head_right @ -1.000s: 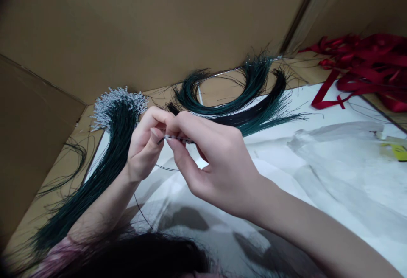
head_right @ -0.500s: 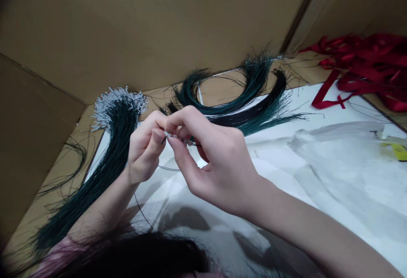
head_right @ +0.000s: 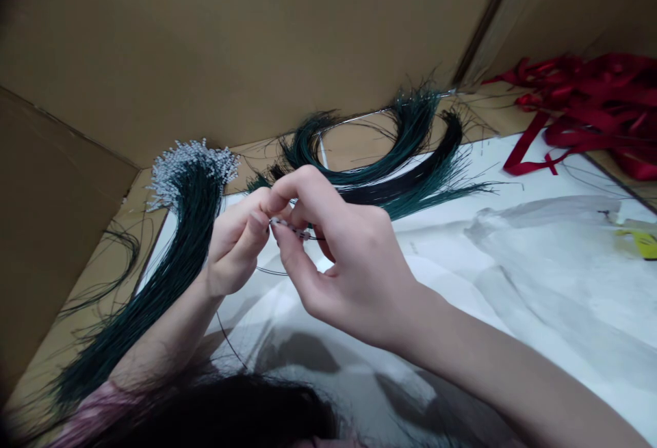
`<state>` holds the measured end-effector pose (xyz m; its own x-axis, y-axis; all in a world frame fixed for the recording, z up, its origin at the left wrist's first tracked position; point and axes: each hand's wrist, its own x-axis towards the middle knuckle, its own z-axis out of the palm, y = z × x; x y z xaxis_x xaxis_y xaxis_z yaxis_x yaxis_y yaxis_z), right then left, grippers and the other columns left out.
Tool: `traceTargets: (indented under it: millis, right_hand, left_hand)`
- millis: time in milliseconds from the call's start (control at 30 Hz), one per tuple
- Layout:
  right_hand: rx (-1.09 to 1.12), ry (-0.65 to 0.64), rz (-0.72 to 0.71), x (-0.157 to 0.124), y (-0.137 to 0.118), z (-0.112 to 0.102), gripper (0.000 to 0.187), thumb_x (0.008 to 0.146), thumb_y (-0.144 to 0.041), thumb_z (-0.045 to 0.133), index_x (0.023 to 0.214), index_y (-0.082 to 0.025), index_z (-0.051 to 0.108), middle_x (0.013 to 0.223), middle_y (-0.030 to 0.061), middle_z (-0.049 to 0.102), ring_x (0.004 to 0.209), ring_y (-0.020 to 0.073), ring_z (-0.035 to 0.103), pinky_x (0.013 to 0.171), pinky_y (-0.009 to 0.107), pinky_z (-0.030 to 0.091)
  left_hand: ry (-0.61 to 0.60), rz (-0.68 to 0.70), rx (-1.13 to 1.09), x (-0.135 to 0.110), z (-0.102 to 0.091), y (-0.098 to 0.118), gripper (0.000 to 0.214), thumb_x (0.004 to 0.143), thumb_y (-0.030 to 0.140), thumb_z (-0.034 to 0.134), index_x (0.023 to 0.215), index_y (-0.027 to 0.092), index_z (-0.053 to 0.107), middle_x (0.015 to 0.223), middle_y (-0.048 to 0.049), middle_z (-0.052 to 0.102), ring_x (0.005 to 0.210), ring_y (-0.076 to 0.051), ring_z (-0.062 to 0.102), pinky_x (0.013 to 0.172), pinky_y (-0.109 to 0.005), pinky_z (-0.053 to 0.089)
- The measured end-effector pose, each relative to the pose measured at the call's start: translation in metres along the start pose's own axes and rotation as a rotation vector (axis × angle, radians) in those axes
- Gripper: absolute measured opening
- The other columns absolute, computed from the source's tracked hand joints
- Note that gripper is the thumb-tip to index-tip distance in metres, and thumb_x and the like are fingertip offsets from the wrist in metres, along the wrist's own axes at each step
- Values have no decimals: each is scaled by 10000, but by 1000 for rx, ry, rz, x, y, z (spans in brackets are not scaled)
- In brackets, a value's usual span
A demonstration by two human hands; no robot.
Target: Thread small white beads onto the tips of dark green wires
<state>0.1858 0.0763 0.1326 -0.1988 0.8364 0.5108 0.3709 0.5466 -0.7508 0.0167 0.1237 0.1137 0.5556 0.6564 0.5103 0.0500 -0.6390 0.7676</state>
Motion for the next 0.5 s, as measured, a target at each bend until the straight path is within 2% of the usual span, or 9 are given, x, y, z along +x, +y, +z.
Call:
traceTargets:
  millis: [267,500]
  right_hand:
    - [22,-9,-32,1,0,-1,188,872,-91,582,1001,-210,515,714,-47,600,515,64,497,472,214,447]
    - [36,-34,-53,1,2,-1,265,839,-31,601,1030,-184,499,768,-42,612,530,43,481,493,194,435]
  left_hand:
    - [-25,-10,8,1,-3,-1,360,1012,395,366,755,191,515,694,-24,522,633,-147,506,558,-303,414]
    - [-29,-36,47,1,-3,1,391,1019,409,347,738,184,501,695,-20,523,641,-134,503,574,-283,418]
